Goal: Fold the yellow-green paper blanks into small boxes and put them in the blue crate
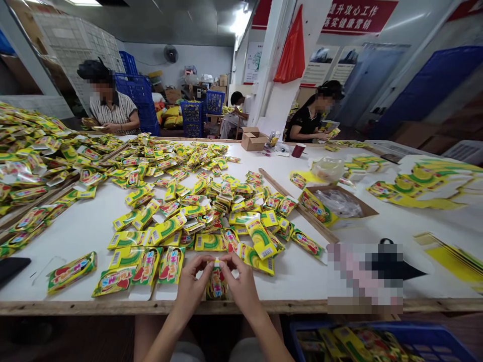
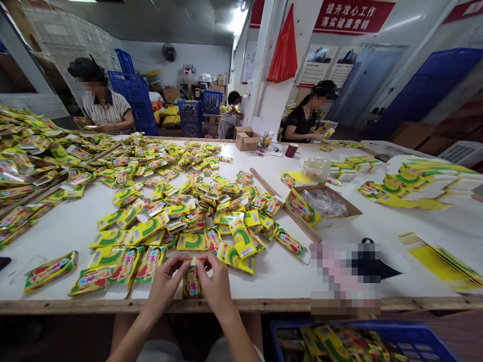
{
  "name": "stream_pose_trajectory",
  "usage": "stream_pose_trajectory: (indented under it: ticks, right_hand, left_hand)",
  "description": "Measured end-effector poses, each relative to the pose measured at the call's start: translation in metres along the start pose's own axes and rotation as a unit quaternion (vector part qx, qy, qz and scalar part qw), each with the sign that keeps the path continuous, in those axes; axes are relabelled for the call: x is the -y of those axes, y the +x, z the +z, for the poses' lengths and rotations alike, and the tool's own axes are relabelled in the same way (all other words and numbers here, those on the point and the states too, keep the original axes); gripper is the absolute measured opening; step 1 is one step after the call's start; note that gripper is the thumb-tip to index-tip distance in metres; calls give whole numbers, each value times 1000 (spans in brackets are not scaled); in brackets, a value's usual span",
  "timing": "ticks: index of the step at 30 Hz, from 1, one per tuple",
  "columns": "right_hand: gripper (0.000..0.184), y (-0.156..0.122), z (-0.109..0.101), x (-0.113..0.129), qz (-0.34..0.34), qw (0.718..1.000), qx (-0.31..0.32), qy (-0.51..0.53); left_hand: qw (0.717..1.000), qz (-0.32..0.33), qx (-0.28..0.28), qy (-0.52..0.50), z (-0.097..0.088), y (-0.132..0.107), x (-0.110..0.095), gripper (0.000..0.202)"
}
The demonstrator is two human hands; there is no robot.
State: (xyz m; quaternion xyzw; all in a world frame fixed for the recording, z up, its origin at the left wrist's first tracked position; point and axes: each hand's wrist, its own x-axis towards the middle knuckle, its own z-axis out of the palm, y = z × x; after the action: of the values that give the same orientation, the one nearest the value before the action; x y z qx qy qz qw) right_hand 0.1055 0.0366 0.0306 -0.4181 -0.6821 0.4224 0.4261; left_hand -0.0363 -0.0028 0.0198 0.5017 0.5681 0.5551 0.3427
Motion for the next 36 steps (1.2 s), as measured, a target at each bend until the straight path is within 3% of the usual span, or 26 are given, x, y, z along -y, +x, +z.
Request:
stream_pose_trajectory:
  ticks: [6,14,19,21,23,25,27,29,31,33,36]
  right_hand:
    - [18,4,0,4,15,1000,3,20]
    - [13,-4,-9,-1,-40,998,50,-18]
    - [16,-13,-9,0,-62,997,14,-37]
    - [20,-20,-38,4,-67,994,-12,-85]
    - [23,-34,-90,4,-54,981,-50,-181]
    - [23,-54,-156,-4,-19,939,-66,-337]
    - [24,-74,-213,-15,20,877,-102,-470]
    - [24,-85,-240,-25,49,851,-109,-511]
    - [24,-82,-229,-32,48,866,-110,-485]
    - [26,-63,-192,-39,18,893,-124,-432]
    - [31,-20,-125,-44,-24,906,-170,-386]
  left_hand:
    - [1000,-6,0,3,0,0,1,19]
    - [997,71,18,34,-5,-8,8,14]
    - [997,68,34,29,-3,-15,6,15]
    - [998,40,35,26,-3,-18,6,25]
    - [999,13,25,28,-5,-20,8,33]
    - [999,4,16,35,-6,-20,10,30]
    - [999,10,17,43,-5,-18,12,24]
    - [998,17,30,47,-2,-16,13,23]
    - [997,23,44,51,2,-16,13,23]
    - [997,28,47,56,4,-17,14,23]
    - [997,37,32,64,1,-19,14,23]
